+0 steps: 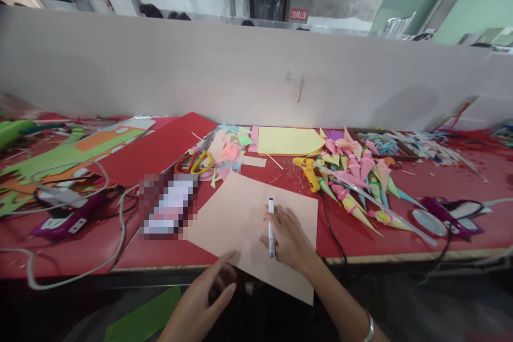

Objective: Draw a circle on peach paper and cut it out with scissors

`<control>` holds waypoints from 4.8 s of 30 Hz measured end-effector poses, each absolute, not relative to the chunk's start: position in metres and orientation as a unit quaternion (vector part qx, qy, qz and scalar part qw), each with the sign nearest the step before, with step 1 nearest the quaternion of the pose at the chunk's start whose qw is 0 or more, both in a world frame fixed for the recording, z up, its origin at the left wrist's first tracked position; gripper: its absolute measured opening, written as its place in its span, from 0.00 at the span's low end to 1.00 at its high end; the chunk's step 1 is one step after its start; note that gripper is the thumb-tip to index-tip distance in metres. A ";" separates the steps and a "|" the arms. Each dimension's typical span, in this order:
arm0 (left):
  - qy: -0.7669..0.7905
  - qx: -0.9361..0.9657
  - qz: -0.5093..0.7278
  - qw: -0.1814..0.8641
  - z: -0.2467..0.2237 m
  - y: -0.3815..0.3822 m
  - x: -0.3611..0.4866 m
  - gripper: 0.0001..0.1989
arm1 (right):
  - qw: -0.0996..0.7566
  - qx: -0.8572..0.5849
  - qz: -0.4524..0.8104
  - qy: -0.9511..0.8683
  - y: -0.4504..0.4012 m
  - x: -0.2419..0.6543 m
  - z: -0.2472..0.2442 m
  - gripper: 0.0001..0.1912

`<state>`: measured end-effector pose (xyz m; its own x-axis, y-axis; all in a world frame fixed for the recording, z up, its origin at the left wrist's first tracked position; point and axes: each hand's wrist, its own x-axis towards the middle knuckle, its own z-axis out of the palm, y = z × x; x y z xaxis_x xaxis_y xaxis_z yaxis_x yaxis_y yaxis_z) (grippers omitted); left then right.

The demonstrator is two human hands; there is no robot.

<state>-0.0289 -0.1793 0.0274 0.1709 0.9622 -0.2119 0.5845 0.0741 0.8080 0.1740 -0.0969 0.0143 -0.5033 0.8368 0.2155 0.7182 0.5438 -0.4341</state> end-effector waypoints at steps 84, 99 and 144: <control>0.544 0.838 -0.011 0.037 0.088 -0.130 -0.010 0.17 | 0.111 -0.365 -0.150 -0.912 -0.089 0.137 0.098 0.15; 0.528 0.841 0.112 -0.036 0.016 -0.128 -0.089 0.16 | 0.275 -0.489 0.094 -0.822 -0.100 0.174 0.053 0.13; 0.282 0.882 0.088 0.367 0.055 -0.120 -0.021 0.17 | 0.260 -0.450 0.065 -0.852 -0.096 0.187 0.003 0.16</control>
<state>-0.0208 -0.1202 0.0549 0.8255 0.5621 -0.0521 0.4333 -0.5717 0.6967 0.1874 -0.0963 0.0035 -0.4592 0.8011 0.3839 0.7332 0.5858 -0.3452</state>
